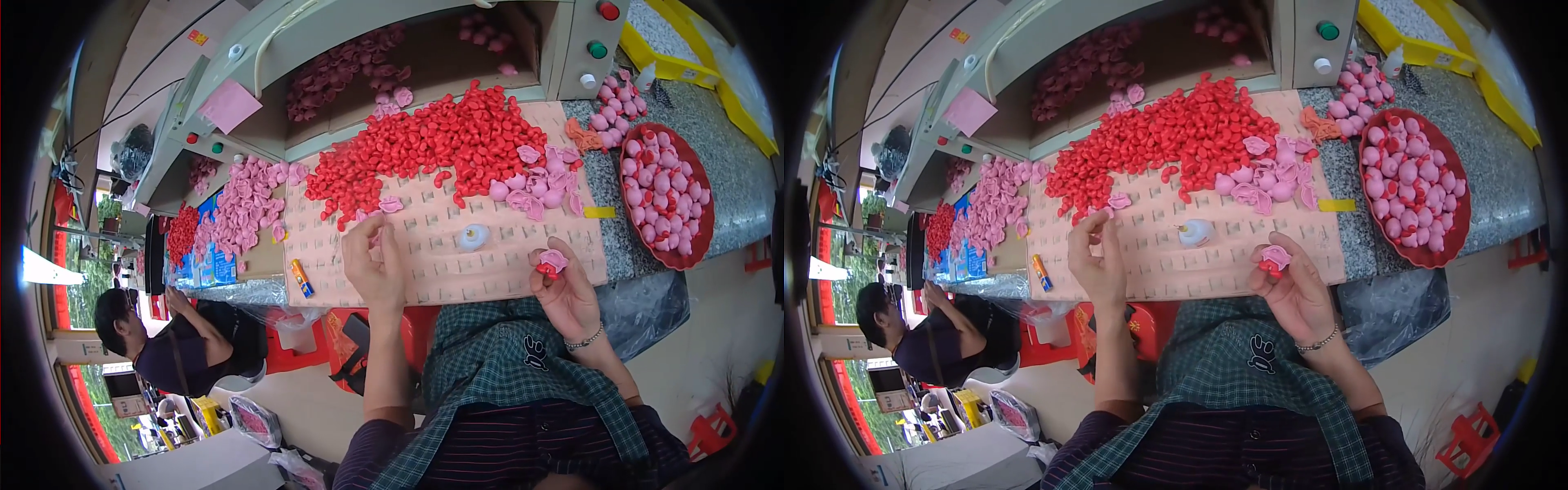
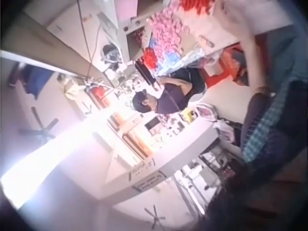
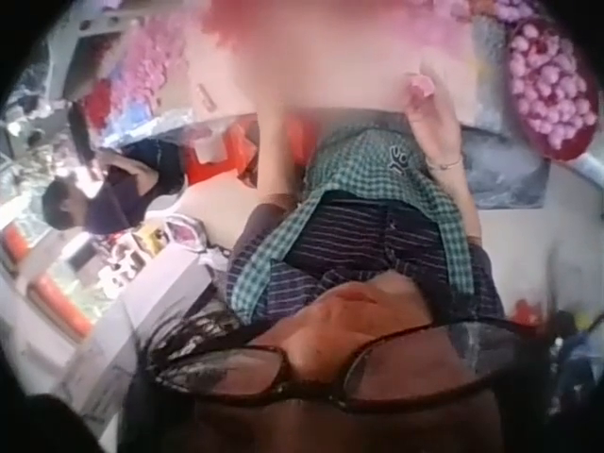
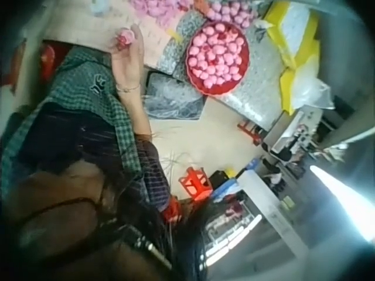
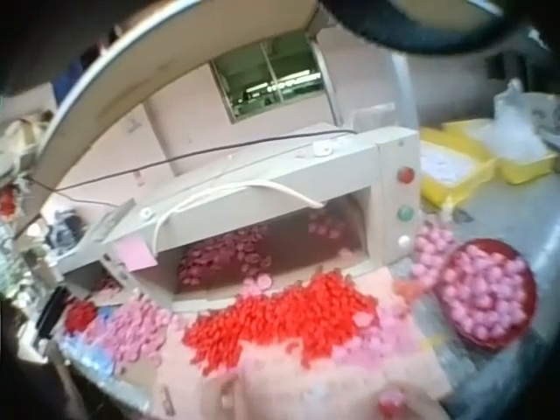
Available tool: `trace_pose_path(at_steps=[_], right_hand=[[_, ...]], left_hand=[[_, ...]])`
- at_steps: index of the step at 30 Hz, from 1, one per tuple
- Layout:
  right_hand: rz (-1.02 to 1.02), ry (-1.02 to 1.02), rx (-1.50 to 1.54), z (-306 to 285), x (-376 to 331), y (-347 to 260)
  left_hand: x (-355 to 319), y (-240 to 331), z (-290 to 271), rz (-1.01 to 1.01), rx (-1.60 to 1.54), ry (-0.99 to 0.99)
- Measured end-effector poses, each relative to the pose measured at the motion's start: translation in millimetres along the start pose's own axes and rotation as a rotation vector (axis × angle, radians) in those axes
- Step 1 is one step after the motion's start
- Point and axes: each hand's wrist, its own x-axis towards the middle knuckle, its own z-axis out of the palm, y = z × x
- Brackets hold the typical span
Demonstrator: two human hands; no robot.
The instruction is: Assembling small plastic toy components by hand at a workbench.
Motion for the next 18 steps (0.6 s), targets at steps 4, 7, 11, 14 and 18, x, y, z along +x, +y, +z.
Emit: trace_pose_path(at_steps=[4,7,11,14,18], right_hand=[[0.029,-0.123,0.009,-5.1,0.6,-2.5],[0.052,-0.159,0.042,-2.7,-0.3,-2.0],[0.043,-0.101,0.004,-2.0,-1.9,-4.3],[0.034,-0.104,-0.016,-2.6,0.1,-4.2],[0.028,-0.063,-0.068,-3.4,1.3,-7.1]], left_hand=[[22.3,-1.2,37.8,0.201,-0.074,-0.141],[33.3,-4.0,63.2,0.361,0.038,-0.195],[38.8,-5.1,78.7,0.356,0.125,-0.227],[33.2,-1.0,66.6,0.385,0.200,-0.268],[8.3,8.5,47.0,0.320,0.239,-0.282]])
